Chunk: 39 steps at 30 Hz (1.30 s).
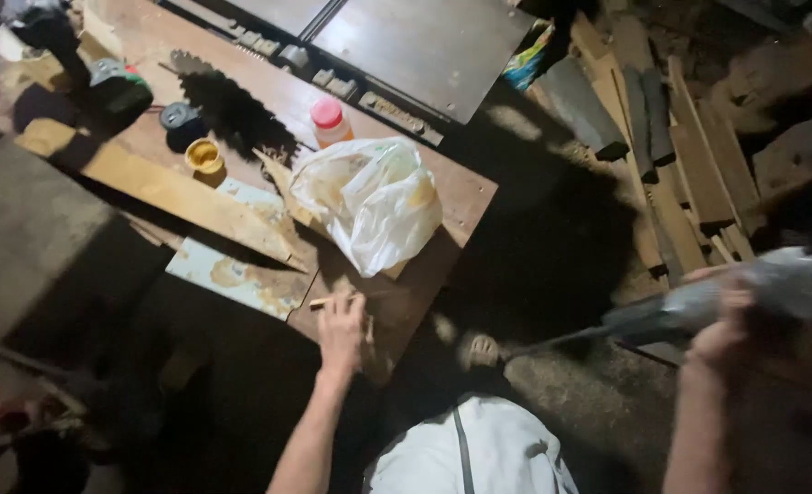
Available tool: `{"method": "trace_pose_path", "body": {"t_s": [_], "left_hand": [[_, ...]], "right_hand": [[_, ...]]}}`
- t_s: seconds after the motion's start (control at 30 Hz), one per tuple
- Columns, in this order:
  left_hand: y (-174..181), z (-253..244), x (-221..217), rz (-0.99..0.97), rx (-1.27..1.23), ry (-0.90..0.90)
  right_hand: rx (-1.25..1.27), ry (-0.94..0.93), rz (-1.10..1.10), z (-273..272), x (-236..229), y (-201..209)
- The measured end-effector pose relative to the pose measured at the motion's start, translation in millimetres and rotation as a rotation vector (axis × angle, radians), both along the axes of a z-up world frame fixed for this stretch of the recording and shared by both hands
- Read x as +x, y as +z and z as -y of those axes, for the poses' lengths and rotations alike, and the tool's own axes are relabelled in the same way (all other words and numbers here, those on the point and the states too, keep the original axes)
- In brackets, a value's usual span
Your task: Sanding a small wooden piece with a power sander and then mixing wood filler or glue in a small container.
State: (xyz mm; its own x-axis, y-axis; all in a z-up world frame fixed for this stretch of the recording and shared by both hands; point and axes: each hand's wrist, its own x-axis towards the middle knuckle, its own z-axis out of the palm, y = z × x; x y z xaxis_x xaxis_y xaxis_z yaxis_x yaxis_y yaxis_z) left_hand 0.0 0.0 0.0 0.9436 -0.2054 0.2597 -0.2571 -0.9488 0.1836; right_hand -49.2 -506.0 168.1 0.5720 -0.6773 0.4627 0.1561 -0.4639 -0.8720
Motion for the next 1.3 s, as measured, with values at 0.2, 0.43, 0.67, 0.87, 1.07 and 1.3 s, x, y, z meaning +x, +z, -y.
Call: {"method": "trace_pose_path", "body": {"t_s": [0.2,0.43,0.67,0.87,1.07,1.3], "left_hand": [[-29.7,-18.6,22.1,-0.182,0.033,0.030],[-75.3,13.6,-1.7,-0.060,-0.011,0.168],[-39.3,141.7,32.8,-1.005,0.036,0.847],[8.5,284.6,159.2,-0.481,-0.660,0.459],[-25.4,285.8,287.2,0.027,0.020,0.039],[5.2,279.4,278.1,-0.173,-0.012,0.042]], "right_hand": [[-0.041,0.078,0.066,292.1,42.6,-130.6],[0.068,0.351,-0.753,381.5,196.7,-92.6],[0.813,0.467,-0.311,256.0,314.3,-134.3],[0.704,0.376,-0.946,156.7,349.4,-144.5],[0.412,0.606,-0.891,102.4,355.8,-159.5],[0.355,0.604,-0.992,75.9,347.8,-113.2]]}}
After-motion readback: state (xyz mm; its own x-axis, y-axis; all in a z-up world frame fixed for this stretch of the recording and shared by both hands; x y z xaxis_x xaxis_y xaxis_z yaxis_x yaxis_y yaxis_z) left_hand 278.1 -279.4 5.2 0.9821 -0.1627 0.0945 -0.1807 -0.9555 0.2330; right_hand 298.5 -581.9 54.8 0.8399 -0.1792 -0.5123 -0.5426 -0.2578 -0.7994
